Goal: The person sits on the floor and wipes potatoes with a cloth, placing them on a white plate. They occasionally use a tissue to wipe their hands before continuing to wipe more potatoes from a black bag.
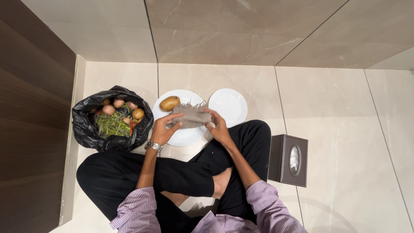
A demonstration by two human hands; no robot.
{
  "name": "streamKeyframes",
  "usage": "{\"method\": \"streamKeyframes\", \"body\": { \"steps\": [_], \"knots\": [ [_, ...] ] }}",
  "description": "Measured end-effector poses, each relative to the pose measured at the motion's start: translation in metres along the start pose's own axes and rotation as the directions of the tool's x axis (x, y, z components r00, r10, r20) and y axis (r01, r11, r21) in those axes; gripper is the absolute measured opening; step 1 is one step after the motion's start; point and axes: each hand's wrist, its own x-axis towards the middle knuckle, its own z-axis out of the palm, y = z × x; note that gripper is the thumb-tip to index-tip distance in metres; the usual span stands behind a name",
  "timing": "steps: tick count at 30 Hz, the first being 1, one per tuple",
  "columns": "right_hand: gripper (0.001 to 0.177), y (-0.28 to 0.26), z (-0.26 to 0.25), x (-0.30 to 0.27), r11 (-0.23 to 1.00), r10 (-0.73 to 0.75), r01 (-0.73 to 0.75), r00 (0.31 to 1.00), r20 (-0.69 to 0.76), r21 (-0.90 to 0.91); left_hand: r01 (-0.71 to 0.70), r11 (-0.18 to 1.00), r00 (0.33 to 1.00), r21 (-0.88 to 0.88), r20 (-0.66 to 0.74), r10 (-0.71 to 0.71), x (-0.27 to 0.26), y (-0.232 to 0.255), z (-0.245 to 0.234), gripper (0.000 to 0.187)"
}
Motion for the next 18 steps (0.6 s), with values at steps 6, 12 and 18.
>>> {"method": "streamKeyframes", "body": {
  "steps": [6, 12, 18],
  "knots": [
    [0.058, -0.002, -0.019, 0.004, 0.975, -0.006, 0.025, 0.996, -0.084, 0.223, -0.06, 0.884, 0.982, -0.463, 0.13, 0.135, -0.011, 0.02, -0.007, 0.074],
    [0.044, 0.006, -0.019, -0.007, 0.983, 0.08, -0.088, 0.995, 0.056, 0.159, 0.255, 0.964, 0.945, 0.083, 0.191, -0.266, -0.004, -0.014, -0.007, 0.041],
    [0.033, -0.008, -0.023, -0.018, 0.98, 0.018, 0.002, 0.995, 0.099, -0.2, 0.096, 0.875, 0.98, 0.474, 0.108, -0.167, -0.013, -0.014, -0.004, 0.022]
  ]
}}
